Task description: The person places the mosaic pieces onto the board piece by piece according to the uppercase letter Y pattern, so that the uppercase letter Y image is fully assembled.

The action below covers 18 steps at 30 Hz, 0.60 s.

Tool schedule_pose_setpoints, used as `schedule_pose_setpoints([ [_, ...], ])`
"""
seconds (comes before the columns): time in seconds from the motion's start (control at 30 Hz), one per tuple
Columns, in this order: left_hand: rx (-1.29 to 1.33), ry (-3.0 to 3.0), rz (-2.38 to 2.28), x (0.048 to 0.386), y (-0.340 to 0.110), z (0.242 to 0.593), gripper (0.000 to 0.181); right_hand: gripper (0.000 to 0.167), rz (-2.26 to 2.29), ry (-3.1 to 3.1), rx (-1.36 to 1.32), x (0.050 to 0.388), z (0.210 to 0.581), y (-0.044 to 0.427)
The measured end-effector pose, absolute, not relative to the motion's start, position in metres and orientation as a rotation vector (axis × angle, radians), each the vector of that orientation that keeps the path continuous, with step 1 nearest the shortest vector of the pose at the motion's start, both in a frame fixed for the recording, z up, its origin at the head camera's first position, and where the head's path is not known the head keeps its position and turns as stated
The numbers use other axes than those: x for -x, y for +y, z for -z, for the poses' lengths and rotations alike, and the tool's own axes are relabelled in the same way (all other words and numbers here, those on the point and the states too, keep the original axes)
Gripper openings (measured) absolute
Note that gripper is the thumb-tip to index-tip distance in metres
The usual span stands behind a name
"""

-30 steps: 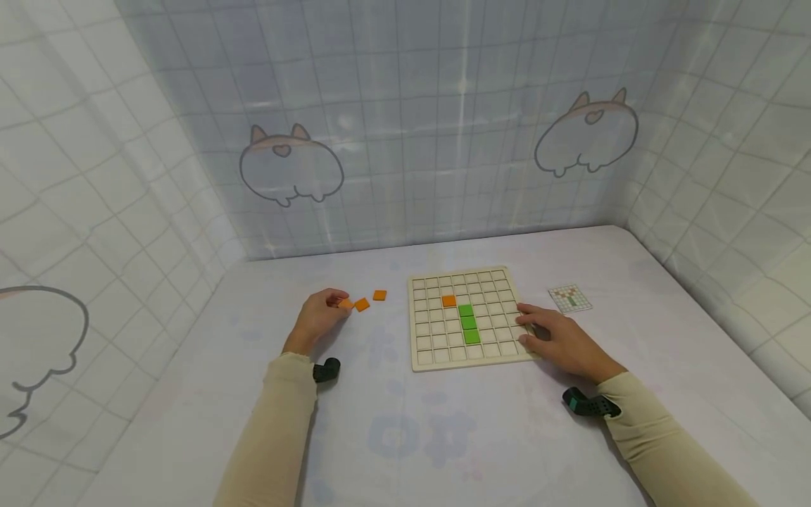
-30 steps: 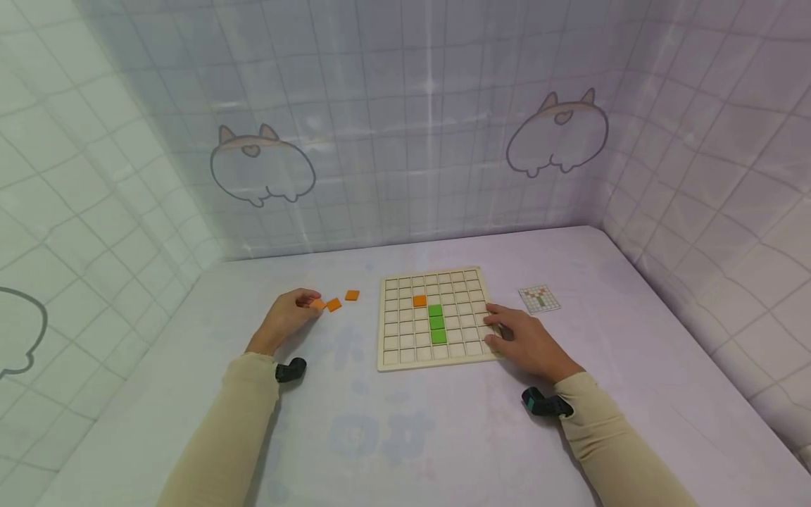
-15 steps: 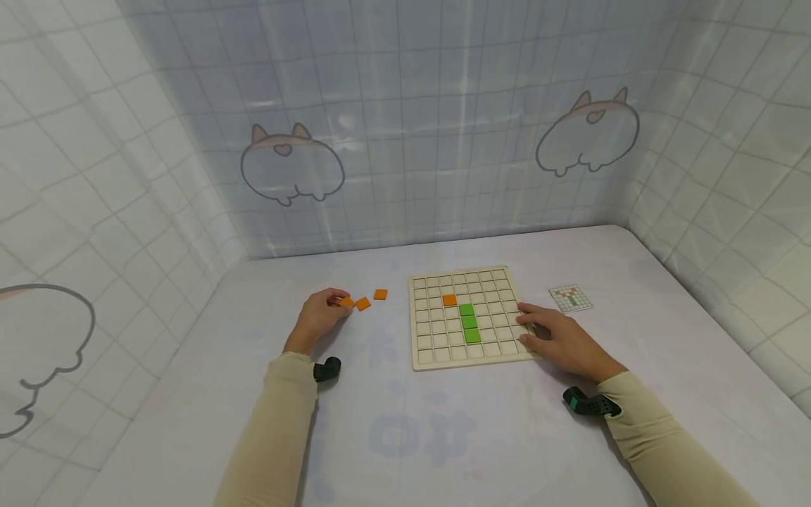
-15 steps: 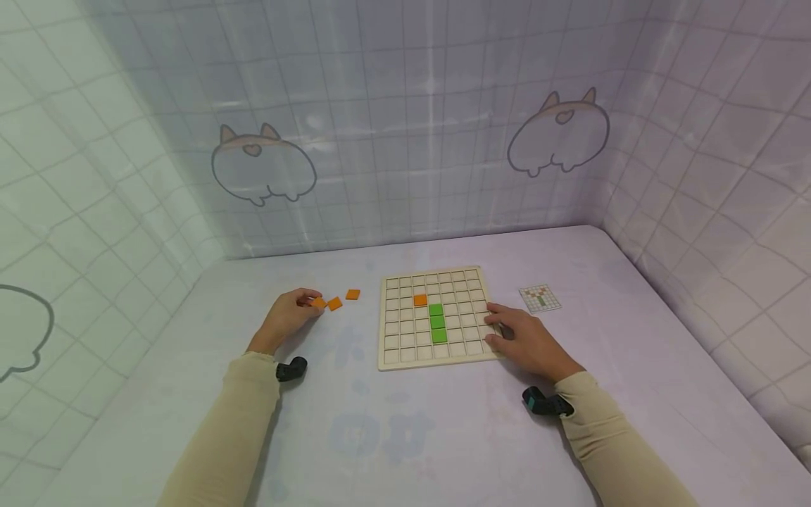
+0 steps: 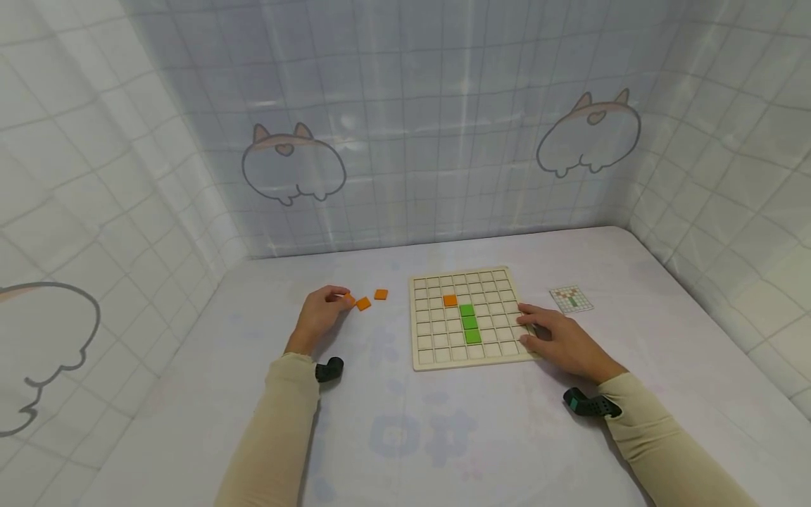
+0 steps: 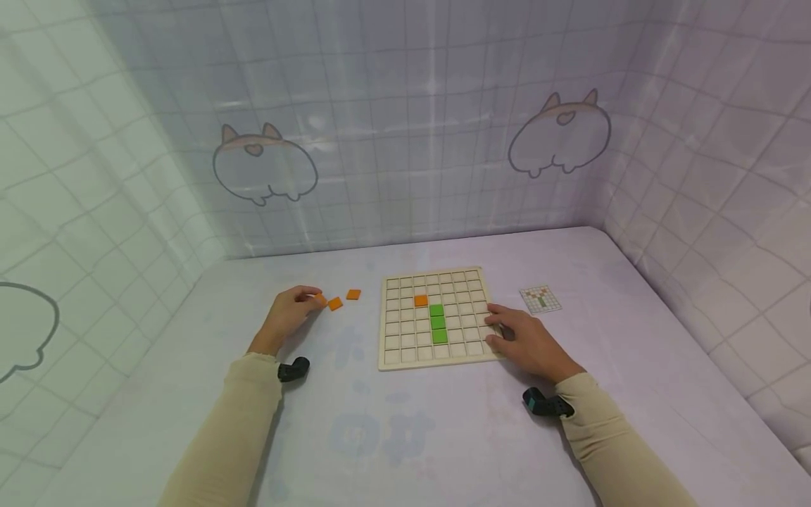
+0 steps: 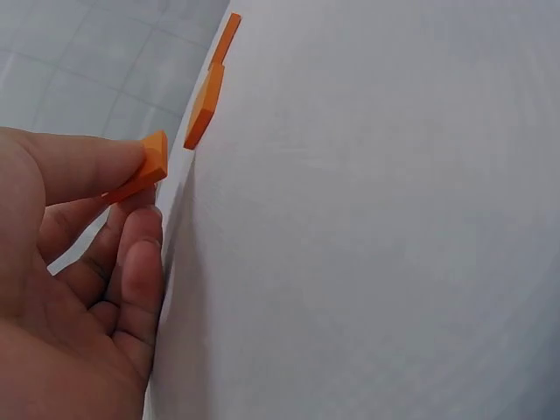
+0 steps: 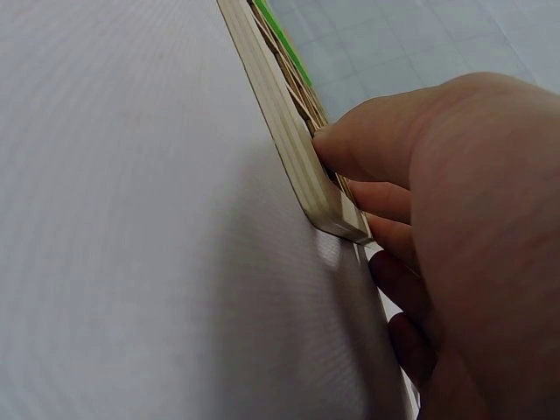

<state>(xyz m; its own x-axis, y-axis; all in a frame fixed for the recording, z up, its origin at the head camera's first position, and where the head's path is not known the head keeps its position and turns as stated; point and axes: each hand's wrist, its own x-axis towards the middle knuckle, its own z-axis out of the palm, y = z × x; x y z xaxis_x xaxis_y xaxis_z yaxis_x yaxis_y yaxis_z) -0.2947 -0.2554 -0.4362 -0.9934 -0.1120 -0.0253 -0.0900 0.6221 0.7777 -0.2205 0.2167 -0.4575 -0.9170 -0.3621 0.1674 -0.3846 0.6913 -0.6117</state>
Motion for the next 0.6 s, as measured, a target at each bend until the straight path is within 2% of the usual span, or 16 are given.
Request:
schedule_pose_setpoints([
  [0.27, -0.209, -2.662, 1.6, 0.294, -0.25, 0.434, 0.028, 0.04, -1.059, -2.864, -0.638, 0.22, 0.457, 0.216],
  [0.6, -0.264, -2.497, 1.918, 0.299, -0.236, 0.429, 0.032, 0.042, -1.052, -2.842, -0.658, 0.218, 0.454, 0.217],
])
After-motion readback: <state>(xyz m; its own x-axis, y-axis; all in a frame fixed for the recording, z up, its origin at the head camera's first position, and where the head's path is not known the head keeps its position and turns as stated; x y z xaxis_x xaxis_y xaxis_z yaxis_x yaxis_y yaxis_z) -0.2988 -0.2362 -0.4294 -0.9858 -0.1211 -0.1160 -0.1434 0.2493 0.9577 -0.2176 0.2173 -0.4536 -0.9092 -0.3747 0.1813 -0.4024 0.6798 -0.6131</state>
